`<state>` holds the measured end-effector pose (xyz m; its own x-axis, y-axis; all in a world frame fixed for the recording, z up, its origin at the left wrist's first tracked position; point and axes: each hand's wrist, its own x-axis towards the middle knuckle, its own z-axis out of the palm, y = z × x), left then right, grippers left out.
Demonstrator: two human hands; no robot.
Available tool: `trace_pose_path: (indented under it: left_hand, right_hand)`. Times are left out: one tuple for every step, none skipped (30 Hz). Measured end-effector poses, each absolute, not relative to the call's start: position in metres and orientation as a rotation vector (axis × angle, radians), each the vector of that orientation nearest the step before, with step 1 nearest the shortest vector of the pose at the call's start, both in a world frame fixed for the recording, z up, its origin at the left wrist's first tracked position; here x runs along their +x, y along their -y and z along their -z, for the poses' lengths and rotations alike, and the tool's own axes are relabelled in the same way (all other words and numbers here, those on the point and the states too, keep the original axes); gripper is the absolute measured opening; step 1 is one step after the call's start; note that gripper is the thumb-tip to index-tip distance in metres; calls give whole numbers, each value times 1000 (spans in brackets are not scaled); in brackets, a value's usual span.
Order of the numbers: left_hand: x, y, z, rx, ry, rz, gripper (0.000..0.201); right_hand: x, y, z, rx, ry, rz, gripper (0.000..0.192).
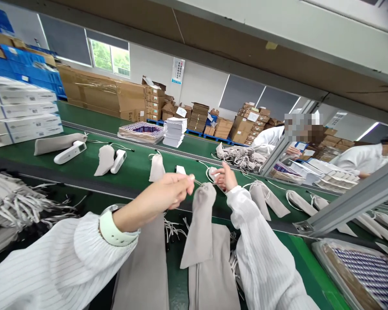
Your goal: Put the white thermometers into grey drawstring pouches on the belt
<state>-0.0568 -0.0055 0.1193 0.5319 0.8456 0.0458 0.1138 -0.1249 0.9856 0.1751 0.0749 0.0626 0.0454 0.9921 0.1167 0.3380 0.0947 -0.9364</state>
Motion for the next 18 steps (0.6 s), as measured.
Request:
trace_pose_path:
  left_hand:
    - [-56, 5, -119, 1538, -800, -894, 33]
    - [-55, 5, -118, 1514, -762, -997, 31]
    - [-54, 4, -116, 1517, -727, -1077, 29]
    - [-53, 4, -115, 1540, -705, -1124, 28]
    - [-51, 4, -113, 1584, -700, -1141, 27]
    - [-49, 6, -111, 1649, -712, -1141, 27]
    - [-47, 7, -108, 1736, -739, -1129, 27]
    - [-43, 10, -103, 1843, -774, -1101, 28]
    - [-39, 12, -97, 1955, -808, -1057, 28]
    - [-35, 14, -89, 2061, -830, -996, 27]
    - [-31, 16, -79, 2155, -842, -926, 25]
    - [-26, 16, -68, 2219, -839, -846, 22]
    - [-22, 16, -56, 2266, -832, -760, 22]
    - [-18, 16, -45, 2297, -834, -683, 23]
    - [-15, 14, -34, 2316, -837, -607, 23]
    - [-13, 12, -26, 2327, -840, -549, 23]
    - [-12, 11, -19, 2329, -847, -510, 22]
    - [-12, 9, -14, 2326, -856, -490, 21]
  right_hand:
    - [163, -70, -61, -1271, 1559, -1182, 57]
    - [149, -63, -59, -1095, 1677, -1421, 56]
    - [134, -56, -58, -905, 1788, -1578, 58]
    - [120, -49, -58, -741, 1875, -1641, 59]
    - [109, -44, -59, -642, 1928, -1636, 55]
    - [102, -41, -61, -613, 1943, -1587, 46]
    - [100, -40, -63, -658, 1918, -1497, 37]
    - [104, -42, -66, -770, 1856, -1360, 30]
    - [113, -47, -70, -935, 1769, -1171, 28]
    - [125, -53, -72, -1136, 1669, -940, 28]
    - [139, -60, -73, -1354, 1575, -696, 32]
    - [153, -67, -73, -1579, 1515, -483, 37]
    - [165, -74, -70, -1799, 1494, -310, 43]
    - [175, -79, -65, -1995, 1509, -192, 48]
    - [182, -84, -58, -2150, 1545, -129, 50]
    - [187, -86, -50, -2253, 1583, -106, 51]
    - [189, -88, -42, -2305, 1610, -98, 51]
    - [190, -88, -34, -2320, 1625, -95, 50]
